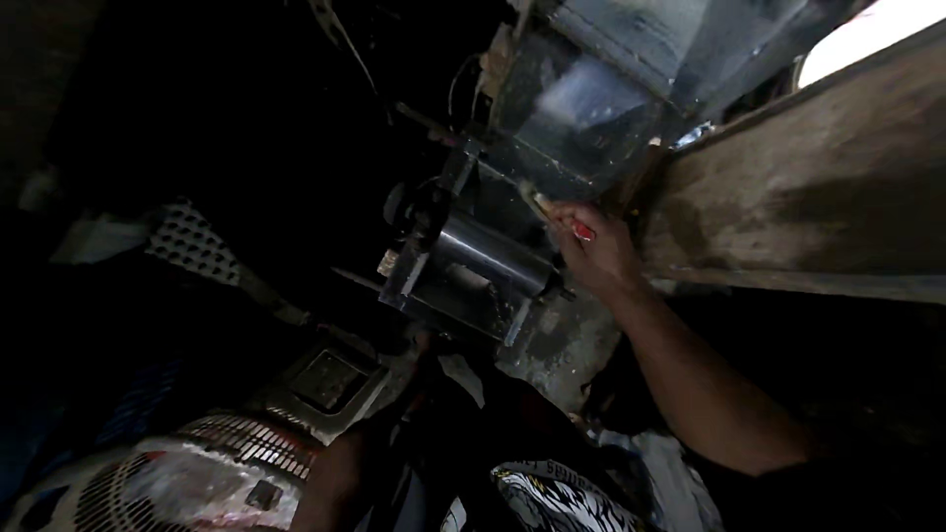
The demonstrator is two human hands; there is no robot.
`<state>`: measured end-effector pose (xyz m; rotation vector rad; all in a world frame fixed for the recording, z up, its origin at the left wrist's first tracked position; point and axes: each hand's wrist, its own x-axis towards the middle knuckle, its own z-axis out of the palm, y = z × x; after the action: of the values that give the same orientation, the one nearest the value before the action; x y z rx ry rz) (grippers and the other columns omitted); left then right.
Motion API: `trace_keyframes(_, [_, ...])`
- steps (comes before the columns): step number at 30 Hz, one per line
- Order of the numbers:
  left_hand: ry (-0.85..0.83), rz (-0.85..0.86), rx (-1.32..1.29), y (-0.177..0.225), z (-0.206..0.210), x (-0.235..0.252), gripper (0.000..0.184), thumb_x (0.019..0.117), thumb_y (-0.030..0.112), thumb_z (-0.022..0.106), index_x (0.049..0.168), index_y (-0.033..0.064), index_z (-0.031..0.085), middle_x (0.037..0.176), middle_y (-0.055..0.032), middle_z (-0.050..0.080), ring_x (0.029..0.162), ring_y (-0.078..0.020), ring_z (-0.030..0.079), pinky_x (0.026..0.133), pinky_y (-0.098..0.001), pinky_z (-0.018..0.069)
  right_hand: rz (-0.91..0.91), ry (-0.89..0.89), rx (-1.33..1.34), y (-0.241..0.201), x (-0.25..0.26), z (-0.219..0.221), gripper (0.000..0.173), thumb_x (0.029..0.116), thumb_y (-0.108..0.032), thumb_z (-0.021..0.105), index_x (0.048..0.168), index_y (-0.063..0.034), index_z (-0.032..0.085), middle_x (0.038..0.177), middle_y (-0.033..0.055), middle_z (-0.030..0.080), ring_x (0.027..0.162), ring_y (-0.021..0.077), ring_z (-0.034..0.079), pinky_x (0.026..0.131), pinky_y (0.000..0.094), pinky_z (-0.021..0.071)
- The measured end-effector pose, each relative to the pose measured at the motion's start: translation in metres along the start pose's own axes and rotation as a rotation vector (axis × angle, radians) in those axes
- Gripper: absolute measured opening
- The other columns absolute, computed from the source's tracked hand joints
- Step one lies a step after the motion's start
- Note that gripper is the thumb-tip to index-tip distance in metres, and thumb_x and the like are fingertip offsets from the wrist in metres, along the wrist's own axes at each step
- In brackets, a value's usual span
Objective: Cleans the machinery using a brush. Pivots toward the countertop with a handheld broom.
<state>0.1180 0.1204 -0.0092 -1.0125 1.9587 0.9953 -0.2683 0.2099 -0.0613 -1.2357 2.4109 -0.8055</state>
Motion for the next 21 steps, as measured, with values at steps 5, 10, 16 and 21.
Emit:
trace_keyframes(5, [0.007, -0.059, -0.074, -0.033, -0.007, 0.005, 0.033, 0.1049, 0.019, 0.051, 0.133, 0.0122, 0.067, 0.122, -0.0159, 0.071, 0.109, -0.036, 0.07, 0.092, -0.059, 0.055, -0.214, -0.011, -0.041, -0.041, 0.075, 0.066, 0.024, 0.1011, -0.017, 0.062, 0.122, -0.0107, 0.072, 0.136, 0.0123, 0.065, 0.125, 0.0251, 0.063, 0.106, 0.0416, 0.0529])
trace_keyframes(10, [0.004, -0.113, -0.076, -0.075, -0.001, 0.003, 0.04, 0.1056, 0.027, 0.05, 0.144, 0.0239, 0.059, 0.126, -0.0186, 0.07, 0.112, -0.0437, 0.068, 0.093, -0.0686, 0.0512, -0.11, -0.263, -0.042, -0.073, 0.104, 0.099, 0.025, 0.104, -0.027, 0.058, 0.119, -0.0132, 0.072, 0.12, 0.0086, 0.07, 0.107, 0.0213, 0.069, 0.095, 0.0446, 0.0575])
trace_keyframes(16, [0.017, -0.124, -0.082, -0.102, -0.001, 0.002, 0.042, 0.1057, 0.03, 0.047, 0.146, 0.0262, 0.058, 0.124, -0.0202, 0.07, 0.11, -0.0463, 0.068, 0.092, -0.0691, 0.051, 0.063, -0.285, 0.076, -0.086, 0.131, 0.089, 0.025, 0.1044, -0.019, 0.058, 0.122, -0.0045, 0.069, 0.115, 0.0128, 0.071, 0.102, 0.0235, 0.071, 0.093, 0.0448, 0.0583])
trace_keyframes(21, [-0.015, -0.136, -0.168, -0.107, -0.018, -0.008, 0.04, 0.1078, 0.029, 0.045, 0.145, 0.0216, 0.058, 0.128, -0.0206, 0.068, 0.114, -0.0447, 0.067, 0.095, -0.0681, 0.05, 0.011, -0.299, 0.481, -0.138, 0.089, 0.051, 0.021, 0.1041, -0.017, 0.057, 0.118, -0.0032, 0.066, 0.113, 0.0094, 0.074, 0.092, 0.0184, 0.074, 0.084, 0.0388, 0.0641])
